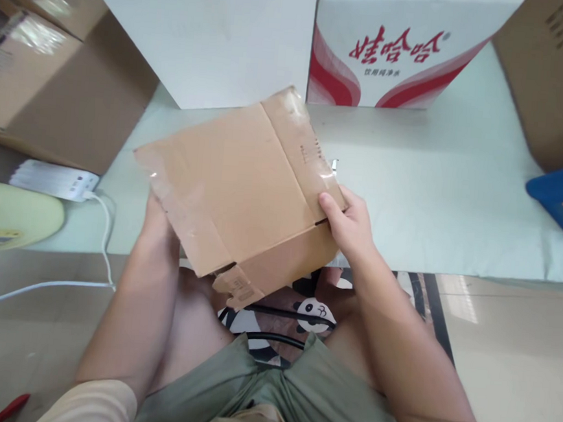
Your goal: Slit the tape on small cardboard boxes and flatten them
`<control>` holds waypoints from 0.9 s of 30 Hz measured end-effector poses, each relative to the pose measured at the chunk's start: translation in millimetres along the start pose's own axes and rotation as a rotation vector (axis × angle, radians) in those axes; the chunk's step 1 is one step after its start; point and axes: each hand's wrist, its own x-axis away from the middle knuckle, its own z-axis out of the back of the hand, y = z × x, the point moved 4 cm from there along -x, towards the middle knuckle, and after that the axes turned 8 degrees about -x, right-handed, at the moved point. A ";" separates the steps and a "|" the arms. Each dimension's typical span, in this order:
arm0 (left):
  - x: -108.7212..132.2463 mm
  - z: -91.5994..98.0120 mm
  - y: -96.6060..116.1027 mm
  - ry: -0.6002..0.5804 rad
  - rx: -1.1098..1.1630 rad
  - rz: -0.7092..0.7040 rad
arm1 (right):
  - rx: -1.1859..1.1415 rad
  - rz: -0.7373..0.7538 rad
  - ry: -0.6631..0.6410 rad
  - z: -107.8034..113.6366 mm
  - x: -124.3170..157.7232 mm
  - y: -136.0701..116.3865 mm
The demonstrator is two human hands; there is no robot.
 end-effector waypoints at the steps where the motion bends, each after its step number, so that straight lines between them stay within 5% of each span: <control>1: 0.6 -2.3 4.5 0.018 0.035 0.000 | 0.073 0.020 -0.005 0.0 -1.5 -1.2; 5: 3.7 -17.6 23.4 0.063 0.230 -0.001 | 0.210 0.141 0.148 9.1 -7.4 -3.8; 8: 4.4 -21.9 34.3 0.214 0.381 -0.005 | 0.068 0.109 0.225 16.0 -11.7 3.6; 13: 2.7 -28.3 39.1 0.202 0.483 0.098 | -0.319 -0.275 -0.223 -8.5 -5.1 13.1; 16: 3.9 -30.1 41.9 0.174 0.524 0.060 | -0.432 -0.349 -0.267 -18.1 2.1 4.1; 18: 4.7 -30.1 43.8 0.169 0.549 0.050 | -0.509 -0.323 -0.193 -18.5 2.4 -2.4; 22: 5.3 -23.2 39.6 0.246 0.553 0.264 | -0.593 -0.232 0.016 -8.1 -0.7 -12.0; 27: 6.2 -16.6 39.7 0.273 0.593 0.341 | -0.612 -0.123 0.391 29.7 -3.0 -31.1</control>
